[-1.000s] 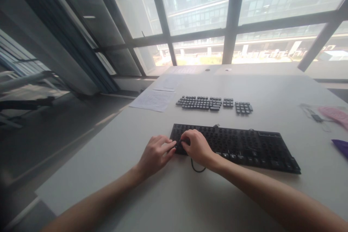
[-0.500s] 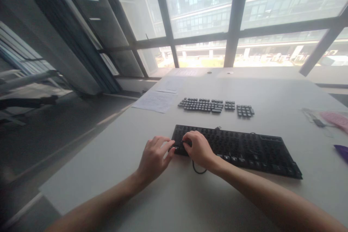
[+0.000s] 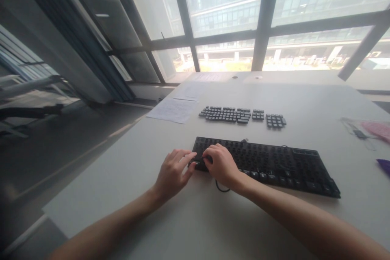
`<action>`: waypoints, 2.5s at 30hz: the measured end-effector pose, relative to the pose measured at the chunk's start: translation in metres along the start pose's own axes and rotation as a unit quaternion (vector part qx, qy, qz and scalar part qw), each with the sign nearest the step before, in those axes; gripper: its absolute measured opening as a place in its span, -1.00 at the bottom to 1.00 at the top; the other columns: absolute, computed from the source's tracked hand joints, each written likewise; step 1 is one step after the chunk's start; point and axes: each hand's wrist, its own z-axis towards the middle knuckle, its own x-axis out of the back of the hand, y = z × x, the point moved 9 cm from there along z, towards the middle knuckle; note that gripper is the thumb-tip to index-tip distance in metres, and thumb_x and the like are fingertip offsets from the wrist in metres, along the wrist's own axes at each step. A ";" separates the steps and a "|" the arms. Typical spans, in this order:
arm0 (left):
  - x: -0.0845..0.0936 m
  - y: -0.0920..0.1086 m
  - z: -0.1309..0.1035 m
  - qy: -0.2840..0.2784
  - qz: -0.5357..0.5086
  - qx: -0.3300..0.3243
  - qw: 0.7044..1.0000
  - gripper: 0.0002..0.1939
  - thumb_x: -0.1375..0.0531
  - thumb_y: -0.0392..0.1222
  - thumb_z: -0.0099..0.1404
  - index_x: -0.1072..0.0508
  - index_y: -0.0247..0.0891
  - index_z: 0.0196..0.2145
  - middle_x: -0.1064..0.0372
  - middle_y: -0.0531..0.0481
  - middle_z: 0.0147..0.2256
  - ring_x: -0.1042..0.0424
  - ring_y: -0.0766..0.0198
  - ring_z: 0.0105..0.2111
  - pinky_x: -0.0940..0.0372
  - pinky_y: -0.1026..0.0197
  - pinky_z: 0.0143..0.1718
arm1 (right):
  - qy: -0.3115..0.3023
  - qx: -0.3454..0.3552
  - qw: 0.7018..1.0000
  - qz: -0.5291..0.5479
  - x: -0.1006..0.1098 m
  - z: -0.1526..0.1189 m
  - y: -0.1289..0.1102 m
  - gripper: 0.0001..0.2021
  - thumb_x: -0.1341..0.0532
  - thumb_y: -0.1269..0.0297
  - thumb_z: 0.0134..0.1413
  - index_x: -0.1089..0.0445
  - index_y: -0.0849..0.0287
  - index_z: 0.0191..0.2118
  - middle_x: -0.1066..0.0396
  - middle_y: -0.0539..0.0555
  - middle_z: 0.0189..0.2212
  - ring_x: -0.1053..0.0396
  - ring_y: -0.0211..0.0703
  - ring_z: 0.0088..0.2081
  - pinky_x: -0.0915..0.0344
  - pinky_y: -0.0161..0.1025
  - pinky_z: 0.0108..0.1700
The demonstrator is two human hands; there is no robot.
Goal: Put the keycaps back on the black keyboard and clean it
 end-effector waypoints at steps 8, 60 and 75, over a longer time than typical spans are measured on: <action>-0.006 -0.005 0.000 -0.016 -0.027 0.011 0.999 -0.75 -0.11 -0.18 0.45 -0.51 -0.22 -0.01 -0.47 -0.13 -0.07 -0.38 0.05 -0.05 -0.30 -0.01 -0.05 | 0.006 0.039 0.999 -0.009 -0.001 0.000 -0.009 -0.85 -0.30 0.54 0.10 -0.48 0.12 -0.36 -0.52 0.03 -0.35 -0.38 -0.10 -0.23 -0.30 -0.18 -0.10; -0.014 -0.006 0.002 -0.037 -0.054 0.014 0.998 -0.76 -0.12 -0.23 0.44 -0.50 -0.20 -0.01 -0.46 -0.12 -0.06 -0.42 0.09 -0.07 -0.36 0.01 -0.01 | -0.090 0.188 0.975 -0.080 -0.007 0.003 -0.027 -0.77 -0.15 0.48 0.30 -0.52 0.17 -0.33 -0.47 0.14 -0.31 -0.33 -0.08 -0.22 -0.33 -0.15 -0.10; -0.016 -0.006 0.002 -0.038 -0.063 0.017 0.997 -0.77 -0.13 -0.24 0.43 -0.49 -0.20 -0.01 -0.45 -0.12 -0.05 -0.42 0.09 -0.06 -0.37 0.02 -0.01 | -0.075 0.157 0.979 -0.107 -0.004 -0.008 -0.026 -0.82 -0.16 0.35 0.33 -0.54 0.14 -0.20 -0.46 0.16 -0.20 -0.34 -0.06 -0.13 -0.33 -0.12 -0.02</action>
